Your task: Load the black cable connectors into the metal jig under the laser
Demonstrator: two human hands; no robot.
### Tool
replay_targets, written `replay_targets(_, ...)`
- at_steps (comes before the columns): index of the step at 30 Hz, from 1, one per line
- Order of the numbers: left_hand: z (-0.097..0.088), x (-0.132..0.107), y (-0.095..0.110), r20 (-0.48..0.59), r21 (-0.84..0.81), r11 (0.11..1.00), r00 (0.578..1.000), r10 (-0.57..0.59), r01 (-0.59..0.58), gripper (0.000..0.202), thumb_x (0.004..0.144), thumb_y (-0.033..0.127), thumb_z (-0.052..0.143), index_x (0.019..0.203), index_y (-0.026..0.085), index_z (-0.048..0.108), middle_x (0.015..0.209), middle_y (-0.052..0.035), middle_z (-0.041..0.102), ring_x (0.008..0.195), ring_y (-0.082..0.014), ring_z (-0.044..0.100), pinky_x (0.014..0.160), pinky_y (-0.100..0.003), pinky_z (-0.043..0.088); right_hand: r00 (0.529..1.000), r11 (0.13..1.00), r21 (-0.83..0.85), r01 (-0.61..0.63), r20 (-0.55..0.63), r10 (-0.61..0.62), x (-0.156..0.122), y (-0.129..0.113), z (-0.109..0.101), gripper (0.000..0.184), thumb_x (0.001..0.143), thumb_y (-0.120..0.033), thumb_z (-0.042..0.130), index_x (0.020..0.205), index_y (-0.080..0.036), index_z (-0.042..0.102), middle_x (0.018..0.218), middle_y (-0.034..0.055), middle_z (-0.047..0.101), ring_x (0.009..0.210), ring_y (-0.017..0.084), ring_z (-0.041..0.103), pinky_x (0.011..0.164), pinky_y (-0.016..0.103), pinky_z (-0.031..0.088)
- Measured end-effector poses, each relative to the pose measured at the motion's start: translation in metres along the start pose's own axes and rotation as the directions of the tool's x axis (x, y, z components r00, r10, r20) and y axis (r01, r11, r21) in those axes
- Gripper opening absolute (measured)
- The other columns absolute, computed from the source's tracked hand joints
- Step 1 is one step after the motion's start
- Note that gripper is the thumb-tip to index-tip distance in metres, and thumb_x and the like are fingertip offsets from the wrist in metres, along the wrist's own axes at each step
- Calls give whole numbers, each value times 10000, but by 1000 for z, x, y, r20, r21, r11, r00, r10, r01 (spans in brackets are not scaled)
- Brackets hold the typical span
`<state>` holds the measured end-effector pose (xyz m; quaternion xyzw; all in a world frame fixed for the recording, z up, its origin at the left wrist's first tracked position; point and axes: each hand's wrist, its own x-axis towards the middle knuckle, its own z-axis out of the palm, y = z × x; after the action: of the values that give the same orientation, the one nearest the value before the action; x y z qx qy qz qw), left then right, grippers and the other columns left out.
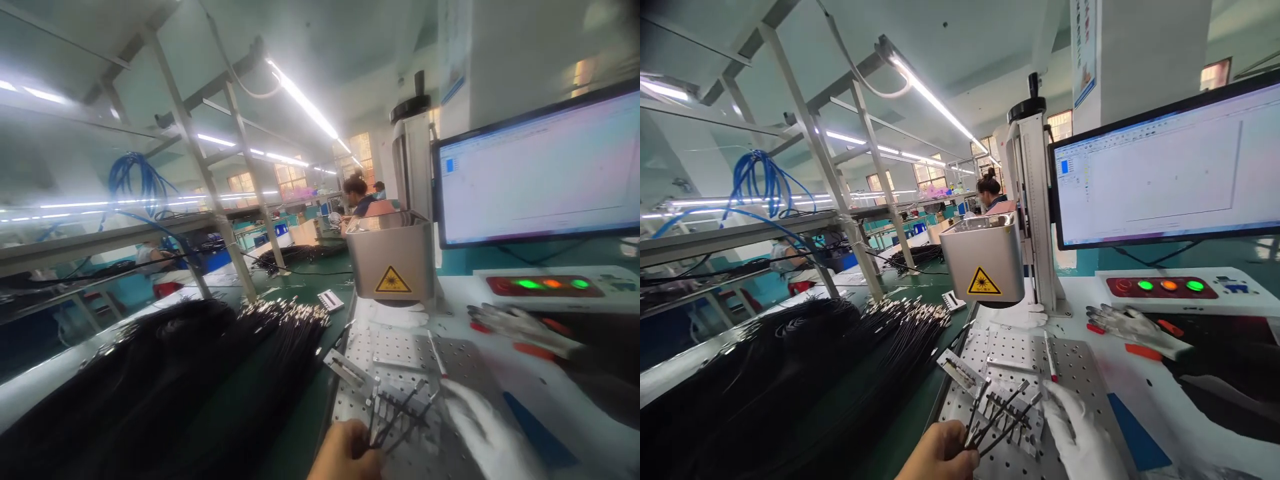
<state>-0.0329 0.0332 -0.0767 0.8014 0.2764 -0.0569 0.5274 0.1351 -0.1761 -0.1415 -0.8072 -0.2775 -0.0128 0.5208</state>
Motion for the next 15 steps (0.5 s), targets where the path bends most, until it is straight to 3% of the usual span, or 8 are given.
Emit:
replay_targets(3,5,-3,-8,-20,-9,1000,999,-26,26,302,687,410,699,690,225,460,595,55,440,632,-130,456,606,-252,348,987,987,117,-112,129,97,6,6,12,620,903,-718,434,1343,-307,583,1352,25,554,1223,281,538,861,332,565)
replay_targets(7,6,-5,-7,-24,25,1000,1000,-13,14,293,696,410,687,677,232,455,592,55,386,626,-134,439,620,-264,368,968,942,266,-205,199,154,12,0,24,698,914,-759,374,1343,-249,580,1414,32,494,1317,265,442,1105,364,390)
replay_targets(9,6,-7,-1,-47,48,999,999,-5,7,289,693,395,680,662,234,442,598,50,362,644,-143,442,633,-271,371,971,948,249,-197,180,154,11,-3,22,696,924,-746,346,1354,-246,570,1411,39,498,1304,273,457,1074,368,429)
replay_targets(12,7,-14,9,-123,90,996,992,0,11,286,680,376,672,646,234,425,619,39,342,691,-163,453,656,-278,369,985,988,86,-131,123,120,3,2,9,609,945,-694,349,1370,-312,559,1386,9,524,1254,290,509,888,354,565)
replay_targets(15,9,-22,15,-160,120,992,987,-12,32,306,655,377,683,636,233,414,639,33,340,731,-175,458,677,-273,377,995,995,-90,40,97,-31,-7,16,0,481,957,-591,422,1292,-316,629,1280,26,605,1117,286,612,748,319,605)
